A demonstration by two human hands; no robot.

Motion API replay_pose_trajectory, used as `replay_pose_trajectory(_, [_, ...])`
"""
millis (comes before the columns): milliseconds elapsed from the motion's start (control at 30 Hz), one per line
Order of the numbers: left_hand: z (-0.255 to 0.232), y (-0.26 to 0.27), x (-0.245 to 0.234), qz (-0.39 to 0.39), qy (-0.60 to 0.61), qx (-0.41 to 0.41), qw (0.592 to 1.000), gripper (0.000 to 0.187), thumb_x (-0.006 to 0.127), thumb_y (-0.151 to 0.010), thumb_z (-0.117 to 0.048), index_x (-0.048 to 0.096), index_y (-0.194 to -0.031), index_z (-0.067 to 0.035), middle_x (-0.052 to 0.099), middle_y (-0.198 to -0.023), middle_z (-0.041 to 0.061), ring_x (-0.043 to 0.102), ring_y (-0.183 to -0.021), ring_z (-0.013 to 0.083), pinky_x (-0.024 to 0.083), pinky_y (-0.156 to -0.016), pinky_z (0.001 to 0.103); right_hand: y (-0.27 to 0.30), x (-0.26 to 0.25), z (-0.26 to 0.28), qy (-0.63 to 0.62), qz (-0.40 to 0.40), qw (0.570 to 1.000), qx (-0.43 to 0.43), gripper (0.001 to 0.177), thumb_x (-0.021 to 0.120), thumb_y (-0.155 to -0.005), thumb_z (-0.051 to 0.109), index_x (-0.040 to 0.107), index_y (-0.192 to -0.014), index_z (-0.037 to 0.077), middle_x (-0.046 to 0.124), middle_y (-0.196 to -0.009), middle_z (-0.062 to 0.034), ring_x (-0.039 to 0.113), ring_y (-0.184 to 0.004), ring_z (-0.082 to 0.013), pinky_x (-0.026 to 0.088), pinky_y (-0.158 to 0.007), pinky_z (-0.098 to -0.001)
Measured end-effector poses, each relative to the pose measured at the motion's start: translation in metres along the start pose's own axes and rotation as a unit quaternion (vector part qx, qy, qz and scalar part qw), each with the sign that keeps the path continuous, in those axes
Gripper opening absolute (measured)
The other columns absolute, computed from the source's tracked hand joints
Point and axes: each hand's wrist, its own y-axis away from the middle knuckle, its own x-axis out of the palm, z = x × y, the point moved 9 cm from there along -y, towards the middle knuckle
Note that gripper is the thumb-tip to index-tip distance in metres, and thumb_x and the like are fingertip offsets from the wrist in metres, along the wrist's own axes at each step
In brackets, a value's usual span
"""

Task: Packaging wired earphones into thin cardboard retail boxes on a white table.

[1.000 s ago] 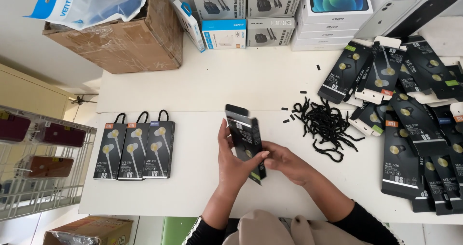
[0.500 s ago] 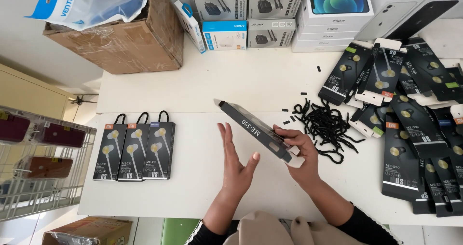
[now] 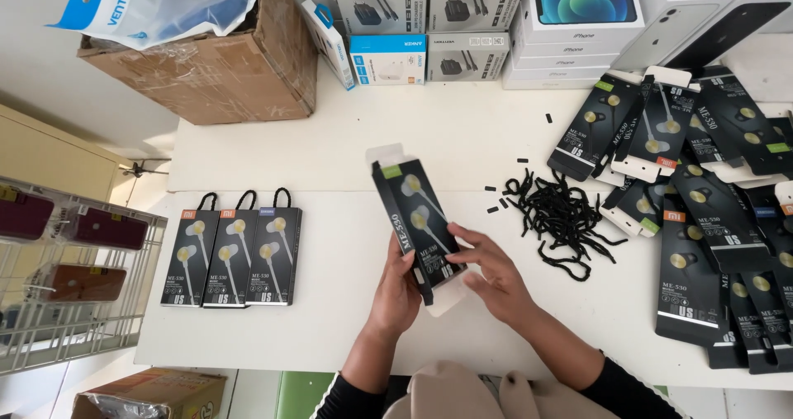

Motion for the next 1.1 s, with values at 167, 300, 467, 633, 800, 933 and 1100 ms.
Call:
replay_pose_trajectory(167, [-0.020,0.014,0.022,-0.101,-0.144,-0.104,0.979,0.058,0.038,-0.108,-0.032,0.028,-0.163,-0.015,0.059,-0.145,0.022,0.057,-0.133,0.0327,0.049,-0.106,0.048,0.010,-0.015,-0.048,0.063,-0.055,0.987,0.141,0.043,0.080,-0.083,-0.001,0.069,-0.124,0.002,0.048,-0.151,-0.0163,0.061,-0.125,-0.0280,0.061,-0.086,-0.0361])
replay_pose_trajectory(300, [-0.013,0.019,-0.003,-0.148,-0.261,-0.163,0.940,0.051,0.043,-0.109,-0.025,0.041,-0.160,-0.017,0.066,-0.143,0.013,0.059,-0.136,0.0278,0.046,-0.113,0.042,0.022,-0.015,-0.086,0.061,-0.066,0.964,0.251,0.066,0.084,-0.078,-0.004,0.062,-0.139,0.007,0.054,-0.143,-0.0105,0.059,-0.094,-0.0146,0.060,-0.070,-0.0272])
replay_pose_trajectory(467, [-0.038,0.030,0.001,-0.164,-0.483,-0.148,0.847,0.072,0.055,-0.104,-0.018,0.019,-0.166,-0.019,0.059,-0.143,0.024,0.055,-0.136,0.0411,0.048,-0.112,0.049,0.028,-0.001,-0.108,0.194,0.003,0.947,0.256,0.071,0.081,-0.084,0.002,0.055,-0.149,0.012,0.055,-0.142,-0.0150,0.060,-0.100,-0.0229,0.062,-0.076,-0.0342])
replay_pose_trajectory(633, [-0.024,0.030,-0.021,-0.116,-0.631,-0.145,0.753,0.063,0.053,-0.106,-0.027,0.028,-0.163,-0.017,0.064,-0.137,0.020,0.060,-0.130,0.0366,0.053,-0.106,0.046,0.020,0.009,-0.087,0.349,0.084,0.898,0.255,0.064,0.075,-0.092,0.016,0.053,-0.152,0.018,0.057,-0.139,-0.0170,0.061,-0.120,-0.0319,0.057,-0.095,-0.0411])
replay_pose_trajectory(800, [-0.023,0.016,-0.020,-0.009,-0.845,-0.150,0.514,0.066,0.048,-0.103,-0.055,0.043,-0.158,-0.018,0.075,-0.101,0.008,0.071,-0.102,0.0244,0.055,-0.086,0.040,0.014,0.011,-0.070,0.493,0.153,0.824,0.232,0.049,0.071,-0.096,0.036,0.062,-0.142,0.021,0.049,-0.151,-0.0084,0.047,-0.130,-0.0284,0.042,-0.101,-0.0458])
replay_pose_trajectory(933, [-0.008,0.011,-0.044,0.009,-0.874,-0.176,0.452,0.080,0.051,-0.093,-0.072,0.043,-0.158,-0.026,0.067,-0.110,0.005,0.060,-0.103,0.0244,0.044,-0.087,0.041,0.021,0.006,-0.087,0.534,0.178,0.800,0.207,0.052,0.066,-0.096,0.048,0.060,-0.143,0.026,0.050,-0.154,0.0012,0.039,-0.142,-0.0281,0.032,-0.108,-0.0502])
replay_pose_trajectory(1100, [-0.015,0.003,-0.021,0.104,-0.899,-0.184,0.382,0.102,0.065,-0.079,-0.072,0.035,-0.160,-0.017,0.024,-0.169,0.006,0.019,-0.153,0.0344,0.015,-0.119,0.058,0.015,0.008,-0.081,0.563,0.205,0.777,0.194,0.061,0.062,-0.094,0.055,0.056,-0.146,0.024,0.049,-0.158,0.0023,0.028,-0.151,-0.0323,0.018,-0.116,-0.0619])
